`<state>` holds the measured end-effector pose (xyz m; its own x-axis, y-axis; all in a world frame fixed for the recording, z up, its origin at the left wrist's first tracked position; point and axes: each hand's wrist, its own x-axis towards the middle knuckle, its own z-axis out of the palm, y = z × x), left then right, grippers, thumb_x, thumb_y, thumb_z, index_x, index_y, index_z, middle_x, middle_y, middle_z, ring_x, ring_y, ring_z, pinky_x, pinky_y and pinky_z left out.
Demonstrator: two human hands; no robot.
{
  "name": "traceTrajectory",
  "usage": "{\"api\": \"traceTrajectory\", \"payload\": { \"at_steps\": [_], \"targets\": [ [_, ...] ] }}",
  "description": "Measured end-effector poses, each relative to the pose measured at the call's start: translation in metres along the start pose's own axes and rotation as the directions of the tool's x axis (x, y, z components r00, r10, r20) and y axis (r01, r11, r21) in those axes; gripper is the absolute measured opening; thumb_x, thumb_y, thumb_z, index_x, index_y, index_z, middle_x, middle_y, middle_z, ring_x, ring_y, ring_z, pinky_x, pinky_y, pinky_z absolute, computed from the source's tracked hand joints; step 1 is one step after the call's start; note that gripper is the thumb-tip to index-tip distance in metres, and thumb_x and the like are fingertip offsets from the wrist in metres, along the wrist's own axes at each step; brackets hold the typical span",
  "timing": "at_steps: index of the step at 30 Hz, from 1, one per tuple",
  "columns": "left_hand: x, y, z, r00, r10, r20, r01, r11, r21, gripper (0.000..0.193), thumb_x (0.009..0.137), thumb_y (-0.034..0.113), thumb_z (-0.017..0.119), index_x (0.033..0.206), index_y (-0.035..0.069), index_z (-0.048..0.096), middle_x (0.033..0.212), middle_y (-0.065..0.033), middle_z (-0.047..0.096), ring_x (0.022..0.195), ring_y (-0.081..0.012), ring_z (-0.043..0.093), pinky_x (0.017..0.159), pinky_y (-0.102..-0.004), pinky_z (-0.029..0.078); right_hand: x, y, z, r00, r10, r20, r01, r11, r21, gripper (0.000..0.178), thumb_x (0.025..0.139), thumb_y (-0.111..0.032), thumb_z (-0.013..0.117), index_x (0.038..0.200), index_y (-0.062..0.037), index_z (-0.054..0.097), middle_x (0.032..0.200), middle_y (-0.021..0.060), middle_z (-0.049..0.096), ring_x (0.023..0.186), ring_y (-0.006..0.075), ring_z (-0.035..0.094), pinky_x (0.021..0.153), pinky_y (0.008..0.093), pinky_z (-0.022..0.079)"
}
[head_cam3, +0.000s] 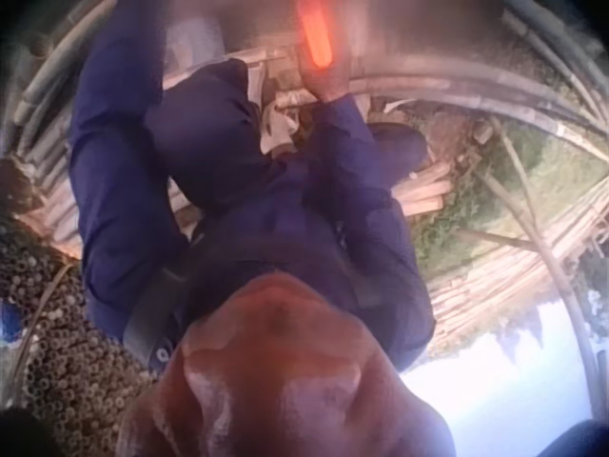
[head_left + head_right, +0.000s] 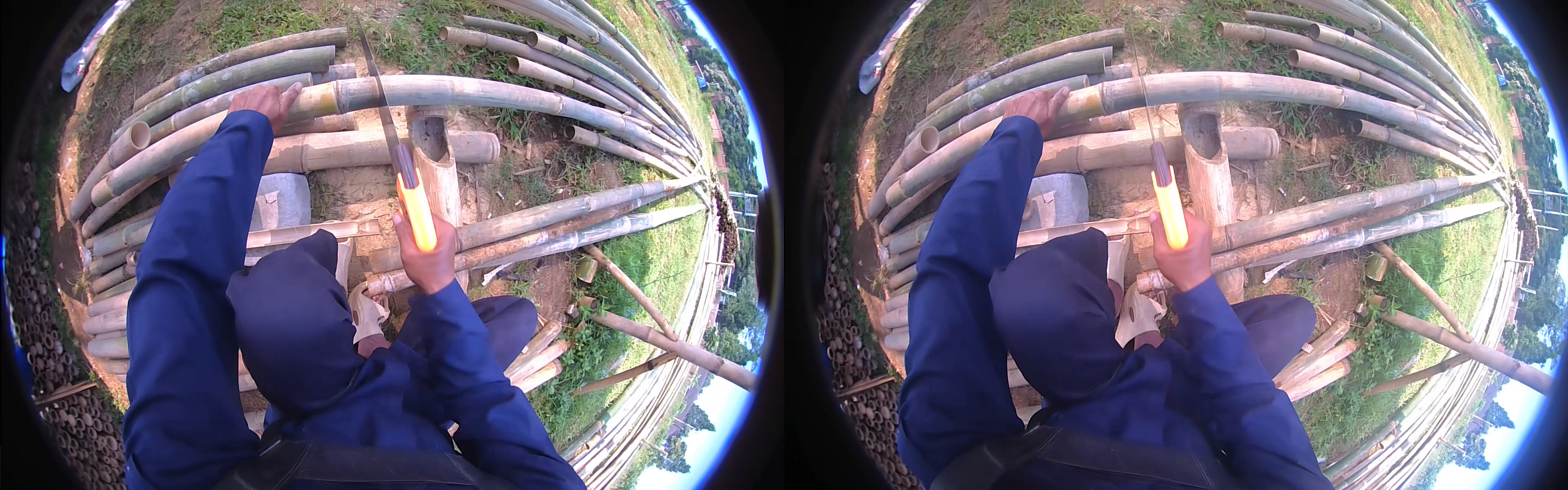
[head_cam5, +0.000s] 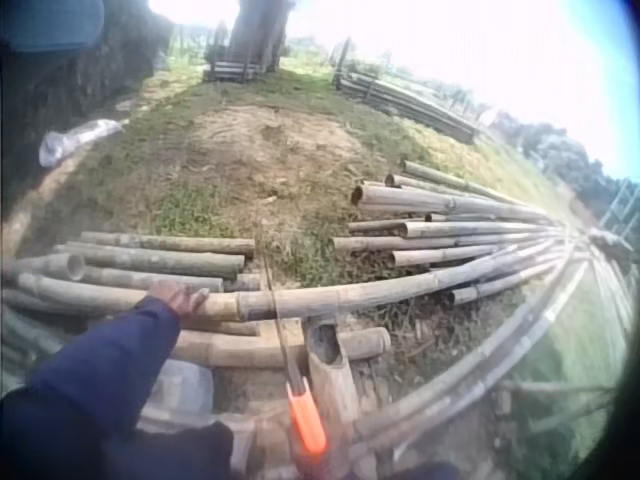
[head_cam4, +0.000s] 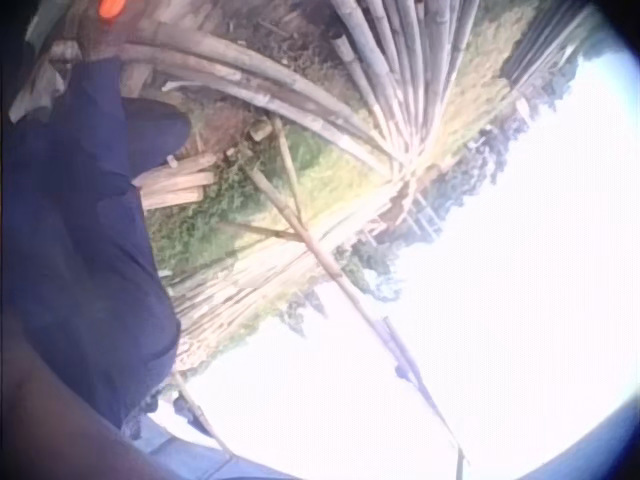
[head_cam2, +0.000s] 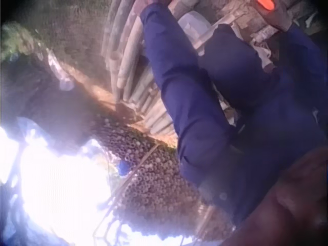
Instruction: The person uses a hand saw to cut long bamboo poles into shorter sections. They hold each pole steady with one hand while sawing with the other, then move the cut pieces aside to continue with the next pole.
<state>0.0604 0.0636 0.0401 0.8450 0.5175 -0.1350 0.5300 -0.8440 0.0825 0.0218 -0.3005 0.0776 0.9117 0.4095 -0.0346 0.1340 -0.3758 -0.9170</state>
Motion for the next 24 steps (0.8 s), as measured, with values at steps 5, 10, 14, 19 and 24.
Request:
{"api": "traceTrajectory", "payload": {
  "at_steps": [5, 10, 14, 19, 24],
  "targets": [
    [-0.002, 0.007, 0.001, 0.997, 0.049, -0.064, -0.051, 0.998, -0.025, 0.083, 0.102, 0.070, 0.024, 0.110, 0.005, 0.075, 0.103, -0.0269, 0.072, 0.105, -0.0412, 0.069, 0.096, -0.0528, 0.051, 0.037, 0.010, 0.015, 0.997, -0.063, -0.035, 0.065, 0.997, 0.050, 0.026, 0.092, -0.016, 0.073, 0.076, 0.0019, 0.062, 0.059, 0.0119, 0.056, 0.051, 0.0179, 0.052, 0.052, 0.0357, 0.043],
    [-0.004, -0.008, 0.007, 0.997, 0.026, -0.071, -0.026, 1.000, 0.001, 0.084, 0.102, 0.070, 0.024, 0.108, 0.005, 0.076, 0.101, -0.0252, 0.073, 0.101, -0.0421, 0.069, 0.093, -0.0533, 0.051, -0.117, -0.008, -0.029, 0.993, 0.119, -0.007, -0.119, 0.990, 0.075, 0.011, 0.090, -0.004, 0.072, 0.097, 0.0041, 0.068, 0.067, 0.0112, 0.064, 0.060, 0.0159, 0.065, 0.059, 0.0326, 0.051],
    [-0.004, -0.006, 0.005, 0.997, 0.024, -0.080, -0.023, 1.000, 0.007, 0.083, 0.102, 0.070, 0.025, 0.108, 0.004, 0.076, 0.100, -0.0253, 0.073, 0.101, -0.0418, 0.069, 0.093, -0.0532, 0.051, -0.067, -0.007, -0.021, 0.999, 0.037, 0.016, -0.037, 0.999, 0.004, 0.012, 0.091, -0.007, 0.073, 0.088, 0.0032, 0.067, 0.065, 0.0123, 0.063, 0.055, 0.0195, 0.061, 0.056, 0.0342, 0.049],
    [-0.004, 0.011, -0.001, 0.996, 0.042, -0.077, -0.046, 0.998, -0.051, 0.082, 0.102, 0.068, 0.027, 0.108, 0.003, 0.076, 0.102, -0.0253, 0.072, 0.103, -0.0419, 0.068, 0.094, -0.0523, 0.051, 0.057, 0.006, 0.012, 0.995, -0.096, 0.016, 0.094, 0.990, 0.109, 0.027, 0.093, -0.014, 0.072, 0.075, 0.0017, 0.060, 0.058, 0.0090, 0.054, 0.053, 0.0176, 0.051, 0.053, 0.0367, 0.043],
    [-0.003, -0.008, 0.001, 1.000, 0.007, -0.024, -0.008, 1.000, -0.030, 0.082, 0.102, 0.069, 0.025, 0.114, 0.005, 0.074, 0.109, -0.0254, 0.071, 0.109, -0.0413, 0.066, 0.098, -0.0512, 0.049, -0.084, -0.006, -0.017, 0.992, 0.122, 0.010, -0.122, 0.987, 0.106, 0.013, 0.092, -0.009, 0.071, 0.094, 0.0037, 0.068, 0.065, 0.0129, 0.064, 0.060, 0.0180, 0.065, 0.059, 0.0346, 0.051]
  ]
}}
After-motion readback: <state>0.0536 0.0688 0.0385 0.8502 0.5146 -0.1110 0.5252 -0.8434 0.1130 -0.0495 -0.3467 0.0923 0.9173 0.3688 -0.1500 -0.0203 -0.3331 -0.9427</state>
